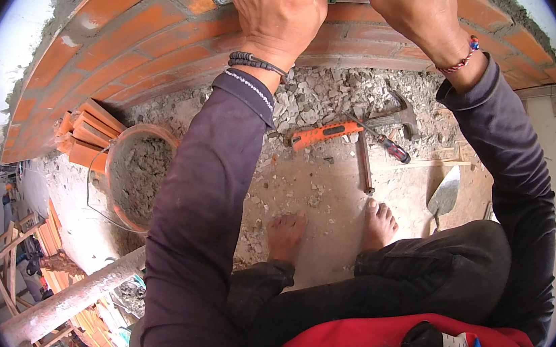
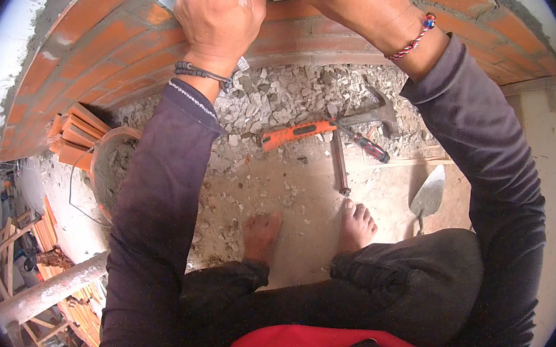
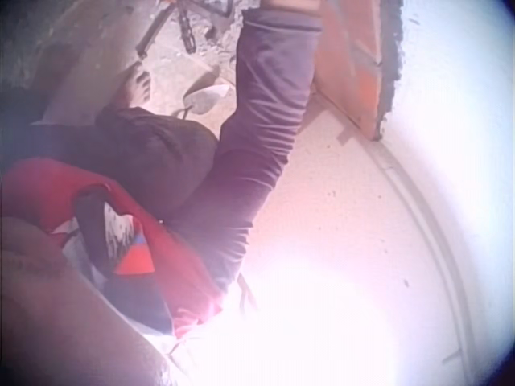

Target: The person connects wires to an electrical module, fits it into a wall-mounted box, and then uses a screwdriver to secure a cover plate over the box.

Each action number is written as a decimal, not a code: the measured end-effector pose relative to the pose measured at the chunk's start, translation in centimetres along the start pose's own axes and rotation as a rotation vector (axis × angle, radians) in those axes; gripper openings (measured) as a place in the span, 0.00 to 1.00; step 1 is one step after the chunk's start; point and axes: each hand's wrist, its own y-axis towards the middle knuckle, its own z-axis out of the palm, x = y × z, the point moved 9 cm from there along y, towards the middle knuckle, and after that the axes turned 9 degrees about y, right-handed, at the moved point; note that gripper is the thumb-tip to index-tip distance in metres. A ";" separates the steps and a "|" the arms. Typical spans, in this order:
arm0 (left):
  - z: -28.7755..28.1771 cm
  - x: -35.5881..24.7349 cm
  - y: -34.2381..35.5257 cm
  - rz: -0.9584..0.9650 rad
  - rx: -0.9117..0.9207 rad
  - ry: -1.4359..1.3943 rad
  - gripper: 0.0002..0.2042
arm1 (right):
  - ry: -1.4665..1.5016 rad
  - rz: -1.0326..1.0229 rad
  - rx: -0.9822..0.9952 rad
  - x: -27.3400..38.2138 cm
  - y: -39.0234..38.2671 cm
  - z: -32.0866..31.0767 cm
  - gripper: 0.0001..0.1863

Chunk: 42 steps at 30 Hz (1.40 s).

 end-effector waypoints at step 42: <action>-0.8 0.9 -0.8 -0.011 -0.284 -0.157 0.14 | 0.063 -0.094 0.018 0.8 -0.1 -0.4 0.12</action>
